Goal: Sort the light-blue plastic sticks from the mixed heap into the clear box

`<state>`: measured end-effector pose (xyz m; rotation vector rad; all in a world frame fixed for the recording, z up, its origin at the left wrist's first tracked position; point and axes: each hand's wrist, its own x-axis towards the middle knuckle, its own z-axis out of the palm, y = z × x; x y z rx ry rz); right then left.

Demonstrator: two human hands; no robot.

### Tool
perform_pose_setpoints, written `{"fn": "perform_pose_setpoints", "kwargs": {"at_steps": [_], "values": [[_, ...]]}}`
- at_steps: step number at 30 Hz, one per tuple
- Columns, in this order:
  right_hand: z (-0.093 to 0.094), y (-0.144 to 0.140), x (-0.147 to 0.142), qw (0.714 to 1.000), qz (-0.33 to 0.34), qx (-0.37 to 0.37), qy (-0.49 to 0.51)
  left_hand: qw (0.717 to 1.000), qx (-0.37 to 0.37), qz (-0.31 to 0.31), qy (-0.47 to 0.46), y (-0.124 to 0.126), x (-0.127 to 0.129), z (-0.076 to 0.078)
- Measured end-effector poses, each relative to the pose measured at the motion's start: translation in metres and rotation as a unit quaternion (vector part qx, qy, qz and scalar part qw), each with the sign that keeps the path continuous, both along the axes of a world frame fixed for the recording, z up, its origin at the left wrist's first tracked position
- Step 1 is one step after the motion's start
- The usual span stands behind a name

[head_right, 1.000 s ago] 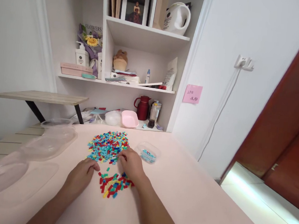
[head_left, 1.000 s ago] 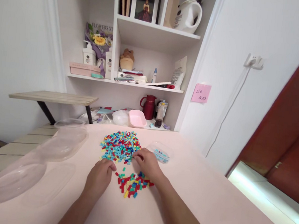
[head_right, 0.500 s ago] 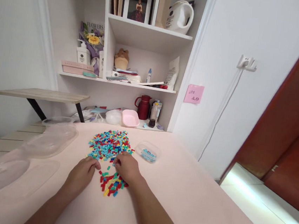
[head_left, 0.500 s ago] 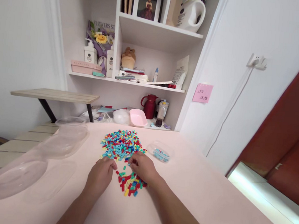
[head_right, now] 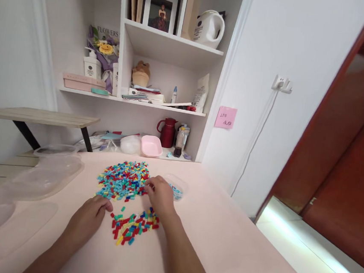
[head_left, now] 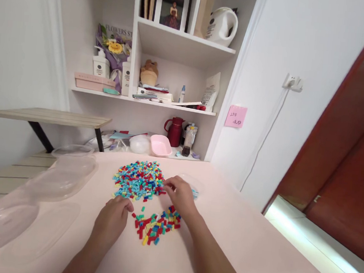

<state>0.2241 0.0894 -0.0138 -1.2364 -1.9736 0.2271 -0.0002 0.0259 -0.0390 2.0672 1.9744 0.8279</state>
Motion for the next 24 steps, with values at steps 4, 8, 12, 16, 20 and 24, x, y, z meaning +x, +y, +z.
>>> {"fn": "perform_pose_setpoints", "kwargs": {"at_steps": [4, 8, 12, 16, 20, 24], "values": [[0.007, 0.009, 0.033, 0.984, -0.113, 0.082, 0.114, 1.000, -0.011, 0.004, -0.007, -0.001, 0.002, 0.002], [0.008, 0.011, 0.053, 0.954, -0.213, 0.127, 0.168, 1.000, -0.012, 0.003, -0.005, -0.001, 0.002, 0.002], [0.008, 0.011, 0.054, 0.930, -0.262, 0.155, 0.206, 1.000, -0.010, 0.007, -0.007, -0.002, 0.002, 0.002], [0.004, 0.011, 0.035, 0.965, -0.138, 0.107, 0.193, 1.000, -0.011, 0.005, -0.009, -0.003, 0.003, 0.003], [-0.006, 0.006, 0.004, 0.997, 0.028, 0.004, 0.078, 1.000, -0.011, 0.002, -0.007, -0.003, 0.003, 0.004], [-0.018, -0.001, -0.017, 0.993, 0.083, -0.069, -0.042, 1.000, -0.011, 0.000, 0.000, -0.003, 0.003, 0.004]]}}
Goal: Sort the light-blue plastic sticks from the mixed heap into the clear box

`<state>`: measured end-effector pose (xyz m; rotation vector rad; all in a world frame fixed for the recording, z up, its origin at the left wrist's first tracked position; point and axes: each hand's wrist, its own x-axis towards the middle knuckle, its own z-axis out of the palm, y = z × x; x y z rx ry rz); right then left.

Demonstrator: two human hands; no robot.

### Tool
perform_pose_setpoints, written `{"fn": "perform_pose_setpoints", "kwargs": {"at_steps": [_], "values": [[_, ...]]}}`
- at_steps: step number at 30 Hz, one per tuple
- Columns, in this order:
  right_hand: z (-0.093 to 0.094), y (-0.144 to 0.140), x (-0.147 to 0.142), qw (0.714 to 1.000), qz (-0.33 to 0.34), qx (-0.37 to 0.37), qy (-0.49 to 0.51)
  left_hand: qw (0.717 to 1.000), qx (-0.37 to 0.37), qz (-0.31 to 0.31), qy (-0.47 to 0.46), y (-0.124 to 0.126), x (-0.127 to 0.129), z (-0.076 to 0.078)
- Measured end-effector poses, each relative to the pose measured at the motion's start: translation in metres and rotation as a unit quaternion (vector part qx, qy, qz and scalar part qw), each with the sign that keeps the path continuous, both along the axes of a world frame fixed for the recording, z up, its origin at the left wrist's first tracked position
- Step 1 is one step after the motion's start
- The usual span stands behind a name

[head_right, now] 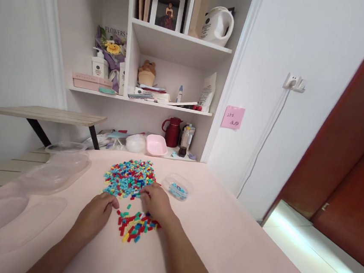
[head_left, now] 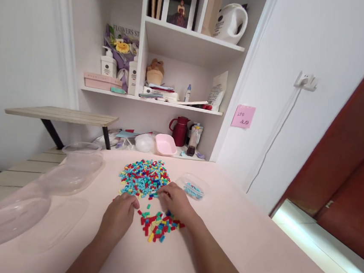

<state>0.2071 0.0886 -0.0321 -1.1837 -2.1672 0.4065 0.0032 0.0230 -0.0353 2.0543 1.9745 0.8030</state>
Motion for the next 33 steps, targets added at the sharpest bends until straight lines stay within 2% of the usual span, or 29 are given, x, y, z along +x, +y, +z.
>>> {"fn": "perform_pose_setpoints", "kwargs": {"at_steps": [4, 9, 20, 26, 30, 33], "values": [[-0.005, -0.002, -0.005, 0.998, -0.006, -0.021, -0.062, 1.000, 0.001, 0.001, 0.007, -0.001, 0.001, 0.000], [-0.006, 0.002, -0.003, 0.998, 0.024, -0.042, -0.041, 1.000, 0.000, 0.001, 0.010, -0.001, 0.001, 0.001], [-0.011, 0.006, 0.002, 0.997, 0.014, -0.076, -0.024, 1.000, 0.000, -0.006, 0.005, 0.001, 0.000, -0.002], [-0.008, 0.003, 0.001, 0.997, 0.000, -0.067, -0.045, 1.000, -0.002, -0.004, 0.007, -0.002, 0.001, -0.001], [-0.005, 0.001, 0.001, 0.995, -0.037, -0.060, -0.071, 1.000, -0.004, -0.006, 0.011, -0.002, 0.000, -0.002], [0.001, 0.001, 0.007, 0.996, -0.078, 0.002, -0.044, 1.000, -0.003, -0.009, 0.009, -0.002, 0.000, -0.002]]}}
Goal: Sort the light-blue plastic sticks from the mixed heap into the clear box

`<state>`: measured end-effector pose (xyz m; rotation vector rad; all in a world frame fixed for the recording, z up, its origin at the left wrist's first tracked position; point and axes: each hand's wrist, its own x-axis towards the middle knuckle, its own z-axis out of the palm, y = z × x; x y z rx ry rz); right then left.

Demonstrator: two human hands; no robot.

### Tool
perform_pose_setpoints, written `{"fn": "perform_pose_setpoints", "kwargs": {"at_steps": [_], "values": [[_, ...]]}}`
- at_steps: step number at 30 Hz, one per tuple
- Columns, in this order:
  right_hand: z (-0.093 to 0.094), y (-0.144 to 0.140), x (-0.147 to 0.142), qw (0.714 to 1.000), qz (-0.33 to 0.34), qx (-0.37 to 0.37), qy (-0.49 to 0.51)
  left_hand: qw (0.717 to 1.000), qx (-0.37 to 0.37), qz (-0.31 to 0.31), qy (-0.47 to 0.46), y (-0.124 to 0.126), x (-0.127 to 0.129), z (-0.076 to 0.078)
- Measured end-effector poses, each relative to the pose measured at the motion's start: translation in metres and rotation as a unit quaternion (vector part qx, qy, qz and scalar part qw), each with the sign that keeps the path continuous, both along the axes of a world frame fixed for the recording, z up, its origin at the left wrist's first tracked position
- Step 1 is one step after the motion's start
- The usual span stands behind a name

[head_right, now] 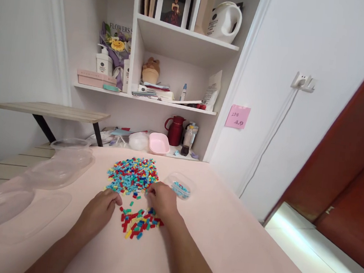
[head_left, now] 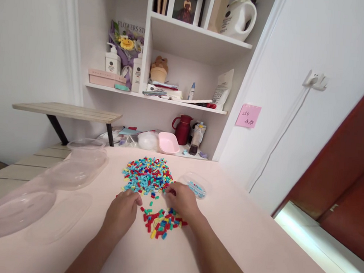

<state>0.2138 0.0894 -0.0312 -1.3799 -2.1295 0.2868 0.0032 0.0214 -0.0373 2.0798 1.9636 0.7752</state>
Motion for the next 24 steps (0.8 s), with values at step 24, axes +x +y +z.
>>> {"fn": "perform_pose_setpoints", "kwargs": {"at_steps": [24], "values": [[-0.013, 0.011, -0.002, 0.999, -0.002, -0.003, 0.033, 1.000, -0.006, 0.002, -0.002, 0.000, 0.001, 0.002]]}}
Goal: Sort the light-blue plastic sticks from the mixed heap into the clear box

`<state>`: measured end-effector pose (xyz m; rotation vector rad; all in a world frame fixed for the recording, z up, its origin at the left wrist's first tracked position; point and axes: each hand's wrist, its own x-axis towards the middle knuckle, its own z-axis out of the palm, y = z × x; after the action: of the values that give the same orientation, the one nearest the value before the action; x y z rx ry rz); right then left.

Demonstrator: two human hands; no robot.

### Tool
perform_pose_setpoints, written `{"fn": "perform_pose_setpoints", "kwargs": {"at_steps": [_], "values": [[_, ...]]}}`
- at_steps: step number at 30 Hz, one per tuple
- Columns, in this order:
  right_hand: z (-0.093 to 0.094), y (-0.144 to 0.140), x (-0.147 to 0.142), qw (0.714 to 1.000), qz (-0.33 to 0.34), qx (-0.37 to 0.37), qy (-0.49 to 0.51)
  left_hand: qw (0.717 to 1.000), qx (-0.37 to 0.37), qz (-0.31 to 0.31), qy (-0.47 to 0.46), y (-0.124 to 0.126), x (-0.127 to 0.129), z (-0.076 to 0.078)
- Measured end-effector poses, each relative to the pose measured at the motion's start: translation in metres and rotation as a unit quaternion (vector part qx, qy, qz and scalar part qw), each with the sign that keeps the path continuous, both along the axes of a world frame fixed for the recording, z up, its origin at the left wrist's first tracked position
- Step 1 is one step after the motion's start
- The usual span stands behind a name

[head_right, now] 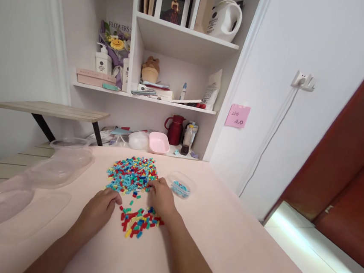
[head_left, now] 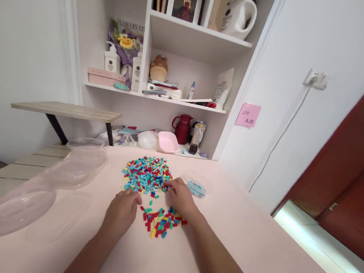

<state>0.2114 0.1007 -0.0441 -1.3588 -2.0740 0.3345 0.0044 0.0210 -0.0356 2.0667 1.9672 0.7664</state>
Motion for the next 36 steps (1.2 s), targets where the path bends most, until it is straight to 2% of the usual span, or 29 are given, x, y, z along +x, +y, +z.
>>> {"fn": "perform_pose_setpoints", "kwargs": {"at_steps": [3, 8, 12, 16, 28, 36], "values": [[-0.004, 0.000, -0.006, 0.998, -0.003, -0.030, -0.048, 1.000, 0.001, -0.001, 0.004, -0.001, 0.001, 0.001], [0.000, -0.001, -0.004, 0.997, 0.066, -0.049, -0.013, 1.000, 0.008, 0.001, 0.010, -0.002, 0.000, 0.001], [0.003, 0.000, -0.001, 0.999, 0.019, -0.045, 0.009, 1.000, 0.009, -0.005, 0.006, -0.001, -0.001, -0.001], [0.007, -0.001, 0.005, 0.996, -0.011, -0.084, -0.015, 1.000, 0.009, -0.006, 0.007, 0.000, -0.001, -0.001], [0.006, -0.004, 0.012, 0.991, -0.027, -0.119, -0.055, 1.000, 0.005, 0.001, 0.004, -0.003, 0.002, 0.003], [0.006, -0.005, 0.013, 0.992, -0.005, -0.111, -0.060, 1.000, 0.009, -0.001, 0.004, -0.003, 0.001, 0.001]]}}
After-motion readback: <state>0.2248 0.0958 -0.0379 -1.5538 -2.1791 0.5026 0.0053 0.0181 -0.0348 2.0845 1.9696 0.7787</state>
